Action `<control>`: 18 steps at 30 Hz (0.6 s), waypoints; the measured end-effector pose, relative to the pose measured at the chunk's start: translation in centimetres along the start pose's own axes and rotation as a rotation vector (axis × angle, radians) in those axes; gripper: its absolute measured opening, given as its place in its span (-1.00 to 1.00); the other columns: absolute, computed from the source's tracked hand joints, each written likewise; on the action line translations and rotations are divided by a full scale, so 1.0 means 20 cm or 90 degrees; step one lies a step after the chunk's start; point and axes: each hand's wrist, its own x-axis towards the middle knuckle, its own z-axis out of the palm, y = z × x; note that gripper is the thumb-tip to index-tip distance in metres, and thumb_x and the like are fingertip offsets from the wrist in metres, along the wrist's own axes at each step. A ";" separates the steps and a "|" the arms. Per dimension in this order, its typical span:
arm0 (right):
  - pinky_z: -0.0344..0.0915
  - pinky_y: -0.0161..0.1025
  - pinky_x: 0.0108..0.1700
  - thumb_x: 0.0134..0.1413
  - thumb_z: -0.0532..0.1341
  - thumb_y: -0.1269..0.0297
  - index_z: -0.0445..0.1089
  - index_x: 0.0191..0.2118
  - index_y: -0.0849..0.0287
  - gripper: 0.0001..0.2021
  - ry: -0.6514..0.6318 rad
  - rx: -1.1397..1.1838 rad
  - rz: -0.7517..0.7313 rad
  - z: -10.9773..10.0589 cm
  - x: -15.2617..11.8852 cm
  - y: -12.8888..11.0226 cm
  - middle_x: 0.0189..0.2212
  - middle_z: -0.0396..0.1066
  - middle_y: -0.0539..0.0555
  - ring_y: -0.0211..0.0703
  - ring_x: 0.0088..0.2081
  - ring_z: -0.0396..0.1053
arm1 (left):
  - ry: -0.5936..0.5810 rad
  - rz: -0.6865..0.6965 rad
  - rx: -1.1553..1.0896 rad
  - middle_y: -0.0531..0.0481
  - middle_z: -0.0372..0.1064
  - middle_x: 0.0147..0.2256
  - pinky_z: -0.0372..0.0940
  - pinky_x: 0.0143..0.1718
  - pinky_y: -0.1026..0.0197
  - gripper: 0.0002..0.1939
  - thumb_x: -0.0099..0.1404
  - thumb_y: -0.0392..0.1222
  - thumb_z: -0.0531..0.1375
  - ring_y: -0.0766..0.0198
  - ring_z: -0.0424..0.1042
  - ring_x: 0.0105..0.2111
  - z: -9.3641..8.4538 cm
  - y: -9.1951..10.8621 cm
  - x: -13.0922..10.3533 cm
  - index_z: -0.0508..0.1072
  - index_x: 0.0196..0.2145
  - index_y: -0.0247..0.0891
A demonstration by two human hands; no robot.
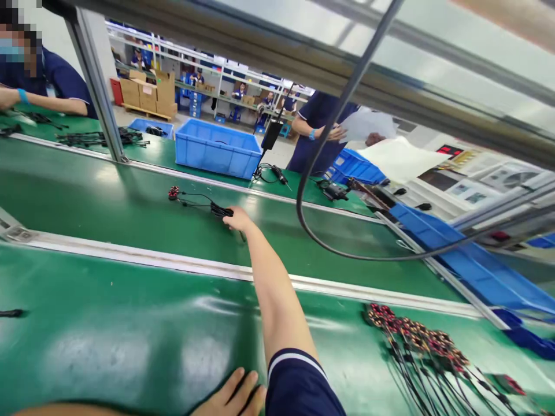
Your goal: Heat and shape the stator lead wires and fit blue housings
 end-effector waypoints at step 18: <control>0.51 -0.31 -0.47 -0.14 0.35 0.28 0.44 -0.10 0.10 -0.62 0.312 0.477 0.006 0.11 -0.89 -0.06 -0.35 0.44 -0.07 -0.29 -0.48 0.40 | -0.308 -0.087 -0.362 -0.06 0.52 0.03 0.27 0.22 -0.03 -0.41 0.27 0.33 0.28 0.02 0.47 0.08 -0.56 -0.47 0.15 0.47 0.10 -0.07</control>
